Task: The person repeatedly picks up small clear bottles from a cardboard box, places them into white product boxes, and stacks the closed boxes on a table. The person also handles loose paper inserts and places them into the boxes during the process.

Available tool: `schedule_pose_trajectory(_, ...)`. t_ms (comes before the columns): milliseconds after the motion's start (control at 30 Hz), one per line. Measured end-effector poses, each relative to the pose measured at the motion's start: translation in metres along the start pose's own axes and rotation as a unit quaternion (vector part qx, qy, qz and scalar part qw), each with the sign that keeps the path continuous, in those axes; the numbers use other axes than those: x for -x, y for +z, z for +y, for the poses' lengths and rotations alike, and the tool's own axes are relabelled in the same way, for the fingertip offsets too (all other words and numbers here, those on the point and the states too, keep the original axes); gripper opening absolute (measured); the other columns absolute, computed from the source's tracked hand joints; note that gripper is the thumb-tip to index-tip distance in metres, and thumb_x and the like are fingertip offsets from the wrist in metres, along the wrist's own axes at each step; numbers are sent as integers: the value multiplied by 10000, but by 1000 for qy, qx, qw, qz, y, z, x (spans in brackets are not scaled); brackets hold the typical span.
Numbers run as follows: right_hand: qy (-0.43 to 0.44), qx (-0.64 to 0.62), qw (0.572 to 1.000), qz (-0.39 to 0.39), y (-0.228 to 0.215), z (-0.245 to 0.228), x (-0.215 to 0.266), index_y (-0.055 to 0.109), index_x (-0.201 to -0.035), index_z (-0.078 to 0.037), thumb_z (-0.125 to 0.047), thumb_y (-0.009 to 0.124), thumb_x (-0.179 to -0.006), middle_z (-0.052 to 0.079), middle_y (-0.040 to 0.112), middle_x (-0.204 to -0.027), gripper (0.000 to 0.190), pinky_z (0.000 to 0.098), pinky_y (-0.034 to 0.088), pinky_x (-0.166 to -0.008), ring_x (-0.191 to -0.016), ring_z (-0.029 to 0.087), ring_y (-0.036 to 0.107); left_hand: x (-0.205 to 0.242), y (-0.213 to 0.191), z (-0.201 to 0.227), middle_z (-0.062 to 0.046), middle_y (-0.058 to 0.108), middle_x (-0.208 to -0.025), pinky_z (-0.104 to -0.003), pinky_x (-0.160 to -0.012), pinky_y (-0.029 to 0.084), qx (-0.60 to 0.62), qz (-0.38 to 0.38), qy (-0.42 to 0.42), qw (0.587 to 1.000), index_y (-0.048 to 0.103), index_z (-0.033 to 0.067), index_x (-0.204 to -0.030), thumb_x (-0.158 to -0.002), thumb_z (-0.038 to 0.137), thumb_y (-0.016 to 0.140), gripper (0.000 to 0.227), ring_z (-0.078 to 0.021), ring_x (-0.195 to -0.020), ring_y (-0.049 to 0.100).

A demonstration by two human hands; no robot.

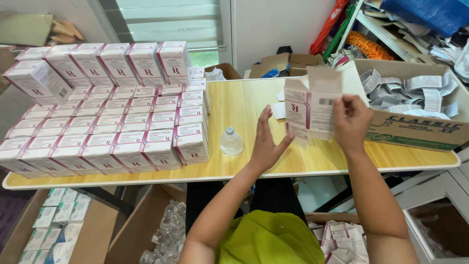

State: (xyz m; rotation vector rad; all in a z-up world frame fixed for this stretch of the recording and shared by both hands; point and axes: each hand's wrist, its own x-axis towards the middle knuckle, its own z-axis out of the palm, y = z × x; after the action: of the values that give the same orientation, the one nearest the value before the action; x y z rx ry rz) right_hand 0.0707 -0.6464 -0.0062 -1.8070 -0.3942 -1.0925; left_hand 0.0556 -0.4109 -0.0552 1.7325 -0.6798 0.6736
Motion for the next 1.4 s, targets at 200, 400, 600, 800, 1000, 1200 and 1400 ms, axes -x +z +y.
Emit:
schedule_pose_trajectory(200, 134, -254, 957, 48, 28, 26, 3, 609, -1142, -23, -139, 615, -1140, 12, 649, -1008, 116, 228, 483, -817, -893, 71, 573, -21, 22, 14, -302, 329, -1593, -481, -1213, 387, -16, -21, -61, 998, 89, -75, -1612, -739, 561, 858, 1325, -417, -1477, 401)
schedule_pose_trajectory(400, 165, -489, 855, -60, 50, 3, 29, 290, -1471, -177, -325, 391, -1133, 89, 482, -1462, 382, 388, 466, -1135, -1352, 209, 531, -24, 32, 24, -331, 328, -1540, -504, -1167, 365, -58, -6, -21, 998, 81, -106, -1565, -608, 502, 922, 1411, -468, -1441, 365)
schedule_pose_trajectory(600, 95, -468, 864, -158, 43, 0, 21, 150, -1567, -229, -406, 551, -1088, 90, 368, -1602, 649, 424, 390, -1243, -1502, 257, 416, -29, 14, 18, -224, 556, -1448, -455, -1107, 512, 64, -93, -119, 986, 230, 40, -1629, -732, 514, 801, 1164, -366, -1304, 610)
schedule_pose_trajectory(800, 41, -307, 937, -161, 20, 8, 17, 226, -1552, -180, -214, 703, -948, 148, 420, -1515, 770, 407, 367, -1219, -1385, 258, 431, -29, 2, 21, -247, 455, -1512, -478, -1204, 407, 72, -49, 33, 996, 210, 54, -1640, -901, 327, 826, 1000, -397, -1408, 499)
schedule_pose_trajectory(1000, -99, -230, 961, -115, 26, -21, 16, 182, -1571, -235, -145, 628, -1018, 199, 307, -1675, 716, 434, 286, -1318, -1570, 296, 338, -38, 0, 36, -210, 519, -1413, -455, -1121, 469, 86, -23, 0, 996, 283, 113, -1609, -784, 284, 845, 1013, -373, -1306, 559)
schedule_pose_trajectory(1200, 1, -298, 948, -115, 21, -50, 10, 290, -1518, -169, -141, 628, -1039, 229, 458, -1490, 587, 488, 424, -1217, -1377, 346, 539, -33, -4, 44, -160, 530, -1371, -449, -1048, 545, 18, -21, 103, 994, 448, 146, -1451, -741, 216, 848, 818, -391, -1277, 588)
schedule_pose_trajectory(1400, -47, -295, 937, -180, 18, -58, 6, 385, -1479, -130, -404, 675, -1035, 182, 491, -1500, 597, 490, 413, -1258, -1413, 319, 507, -28, -2, 52, -150, 555, -1384, -408, -913, 617, 13, -19, 77, 997, 550, 135, -1357, -750, 229, 825, 672, -348, -1108, 686)
